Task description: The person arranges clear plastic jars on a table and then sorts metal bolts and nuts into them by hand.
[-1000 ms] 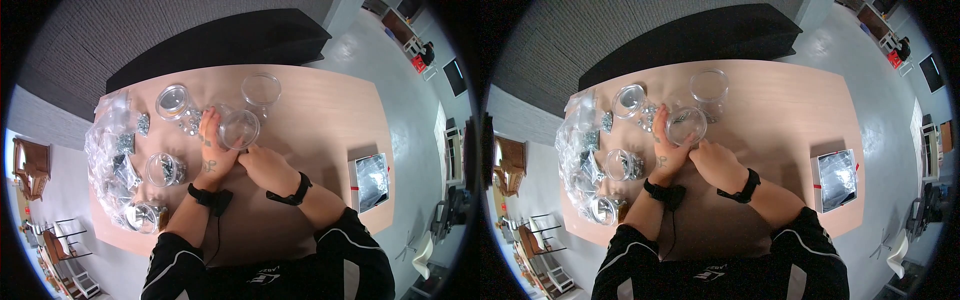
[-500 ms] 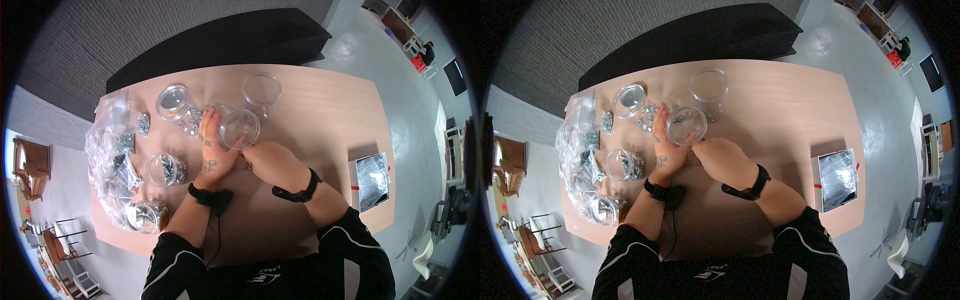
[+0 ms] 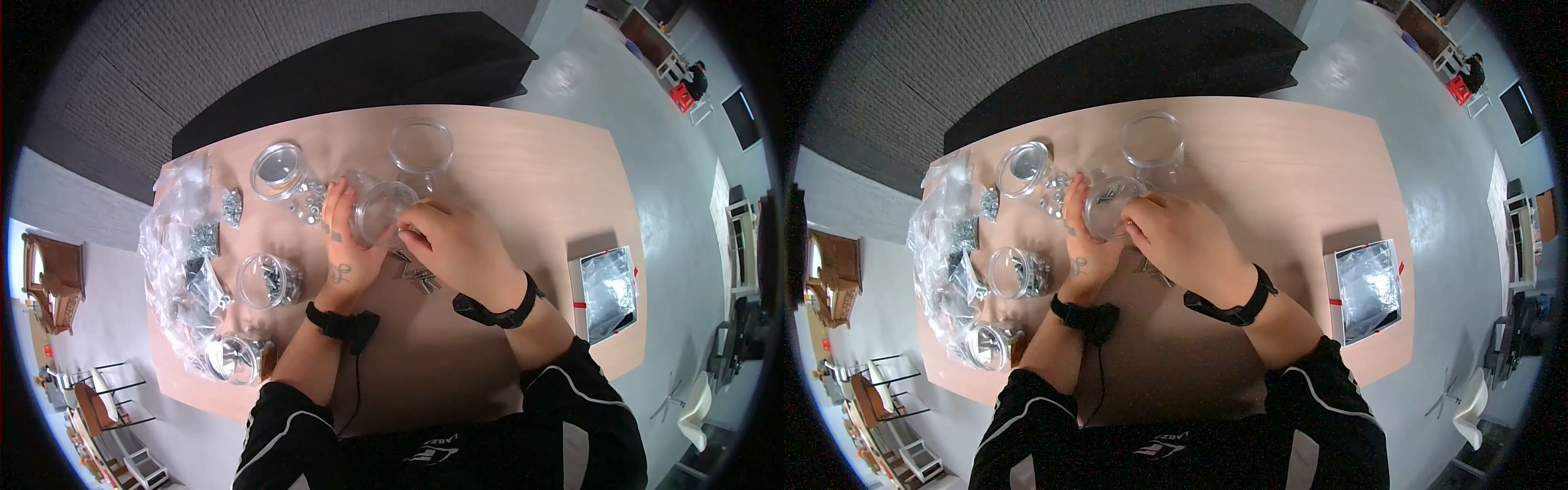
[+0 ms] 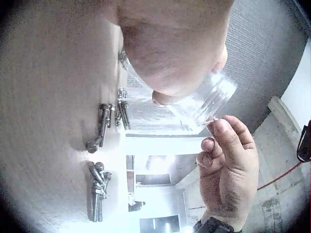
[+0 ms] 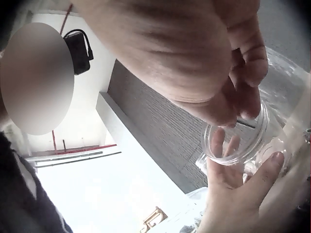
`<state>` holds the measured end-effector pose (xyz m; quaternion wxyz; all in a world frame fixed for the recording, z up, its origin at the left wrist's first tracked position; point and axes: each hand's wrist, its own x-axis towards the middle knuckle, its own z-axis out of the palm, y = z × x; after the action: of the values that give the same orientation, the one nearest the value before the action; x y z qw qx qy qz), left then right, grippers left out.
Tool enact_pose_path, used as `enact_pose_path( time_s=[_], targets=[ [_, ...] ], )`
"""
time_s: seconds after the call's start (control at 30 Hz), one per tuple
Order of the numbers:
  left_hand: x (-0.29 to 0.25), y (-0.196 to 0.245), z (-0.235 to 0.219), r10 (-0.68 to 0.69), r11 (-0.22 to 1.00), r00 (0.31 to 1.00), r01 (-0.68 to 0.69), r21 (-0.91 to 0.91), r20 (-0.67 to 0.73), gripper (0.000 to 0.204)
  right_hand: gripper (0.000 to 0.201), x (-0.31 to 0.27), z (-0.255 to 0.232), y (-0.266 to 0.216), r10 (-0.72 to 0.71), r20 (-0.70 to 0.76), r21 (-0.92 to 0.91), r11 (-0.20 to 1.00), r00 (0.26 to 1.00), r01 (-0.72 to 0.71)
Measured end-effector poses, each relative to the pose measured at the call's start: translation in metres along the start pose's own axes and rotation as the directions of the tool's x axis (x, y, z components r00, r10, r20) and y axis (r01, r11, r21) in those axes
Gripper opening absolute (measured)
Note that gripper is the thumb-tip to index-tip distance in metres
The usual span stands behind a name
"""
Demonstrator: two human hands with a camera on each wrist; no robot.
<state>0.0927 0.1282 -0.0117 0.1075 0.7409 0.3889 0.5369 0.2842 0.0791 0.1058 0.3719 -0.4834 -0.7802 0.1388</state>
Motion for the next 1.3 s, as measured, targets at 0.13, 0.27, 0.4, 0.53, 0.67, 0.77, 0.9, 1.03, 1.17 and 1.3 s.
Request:
enact_pose_path(
  time_s=[0.13, 0.27, 0.4, 0.53, 0.67, 0.77, 0.9, 1.03, 1.17, 1.3],
  targets=[
    [0.001, 0.000, -0.003, 0.011, 1.000, 1.000, -0.011, 0.007, 0.009, 0.092, 0.019, -0.004, -0.011, -0.003, 0.191, 0.071, 0.013, 0.981, 0.979, -0.192],
    [0.002, 0.003, -0.004, -0.010, 1.000, 1.000, 0.010, 0.019, 0.021, 0.091, 0.033, -0.016, -0.014, 0.009, 0.306, 0.335, -0.296, 0.932, 0.891, -0.209],
    [0.001, -0.002, -0.002, 0.006, 1.000, 1.000, -0.006, 0.025, 0.012, 0.092, 0.051, -0.015, 0.001, 0.013, 0.413, 0.438, -0.395, 0.886, 0.798, -0.242],
    [0.001, -0.001, -0.005, 0.009, 0.996, 0.999, -0.013, 0.088, 0.046, 0.098, 0.055, -0.021, 0.023, 0.015, 0.390, 0.484, -0.374, 0.901, 0.783, -0.218],
    [0.001, -0.001, -0.004, 0.006, 0.996, 0.999, -0.011, 0.094, 0.049, 0.099, 0.028, -0.026, 0.040, 0.018, 0.211, 0.447, -0.287, 0.954, 0.869, -0.085],
    [0.000, -0.002, -0.004, -0.007, 0.996, 0.998, 0.002, 0.092, 0.057, 0.100, 0.012, -0.027, 0.045, 0.025, 0.148, 0.477, -0.231, 0.972, 0.866, -0.039],
    [0.000, -0.001, -0.002, -0.024, 0.999, 0.999, 0.023, 0.032, 0.032, 0.096, 0.011, -0.025, 0.045, 0.025, 0.121, 0.495, -0.212, 0.977, 0.861, -0.015],
    [0.001, 0.000, -0.004, -0.012, 0.997, 0.999, 0.008, 0.072, 0.052, 0.098, 0.009, -0.022, 0.043, 0.024, 0.138, 0.514, -0.259, 0.966, 0.847, 0.000],
    [0.001, 0.000, -0.005, -0.012, 0.998, 0.999, 0.009, 0.064, 0.052, 0.097, 0.008, -0.019, 0.037, 0.021, 0.170, 0.539, -0.304, 0.953, 0.825, 0.002],
    [0.002, 0.000, -0.005, -0.002, 0.997, 0.999, -0.002, 0.073, 0.051, 0.097, 0.007, -0.024, 0.043, 0.033, 0.129, 0.469, -0.356, 0.933, 0.874, 0.054]
  ],
)
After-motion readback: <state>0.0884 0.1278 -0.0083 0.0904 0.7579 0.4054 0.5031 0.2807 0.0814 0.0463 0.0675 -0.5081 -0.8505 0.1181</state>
